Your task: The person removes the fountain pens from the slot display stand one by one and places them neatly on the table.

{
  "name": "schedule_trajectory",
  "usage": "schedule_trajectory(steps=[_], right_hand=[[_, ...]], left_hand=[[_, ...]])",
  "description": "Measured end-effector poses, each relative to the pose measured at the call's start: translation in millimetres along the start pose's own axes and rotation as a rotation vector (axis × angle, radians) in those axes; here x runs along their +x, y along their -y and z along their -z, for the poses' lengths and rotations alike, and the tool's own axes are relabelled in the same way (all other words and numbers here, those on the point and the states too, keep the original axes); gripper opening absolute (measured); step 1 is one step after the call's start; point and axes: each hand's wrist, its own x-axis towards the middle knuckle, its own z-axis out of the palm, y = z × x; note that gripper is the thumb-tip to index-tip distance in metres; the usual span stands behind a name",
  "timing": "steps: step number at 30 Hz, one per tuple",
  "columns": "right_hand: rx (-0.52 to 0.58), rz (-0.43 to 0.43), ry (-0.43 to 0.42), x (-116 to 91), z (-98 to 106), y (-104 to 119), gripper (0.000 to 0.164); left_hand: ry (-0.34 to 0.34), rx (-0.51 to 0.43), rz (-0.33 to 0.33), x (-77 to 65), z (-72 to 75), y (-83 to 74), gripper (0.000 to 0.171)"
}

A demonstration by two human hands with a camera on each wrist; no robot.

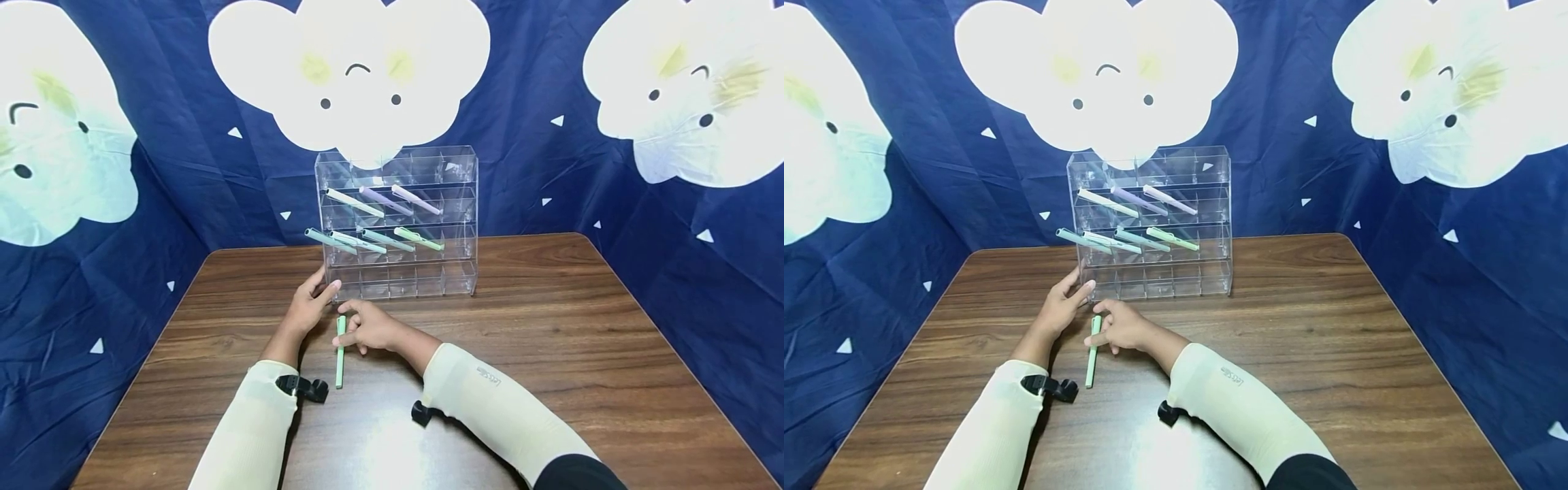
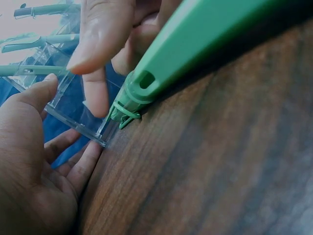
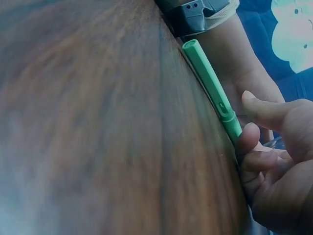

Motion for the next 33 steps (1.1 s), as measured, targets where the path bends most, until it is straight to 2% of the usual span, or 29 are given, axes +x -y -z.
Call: schedule_trajectory(steps=[12,16,25,33], right_hand=[[-0.070,0.056,0.016,-21,14,15,0.078],[-0.089,0.086,0.007,-29,22,18,0.077],[-0.200,0.146,-0.077,-50,43,15,0.072],[-0.217,0.207,-0.158,-58,63,24,0.065]], left_hand=[[-0.004,0.003,0.039,2.4,-3.4,-1.8,0.067],[-0.016,-0.006,0.028,2.3,-3.0,-1.4,0.066],[-0.015,-0.021,0.004,0.6,-3.2,-1.8,0.067],[-0.022,-0.001,0.017,-1.7,-1.2,-2.9,0.067]])
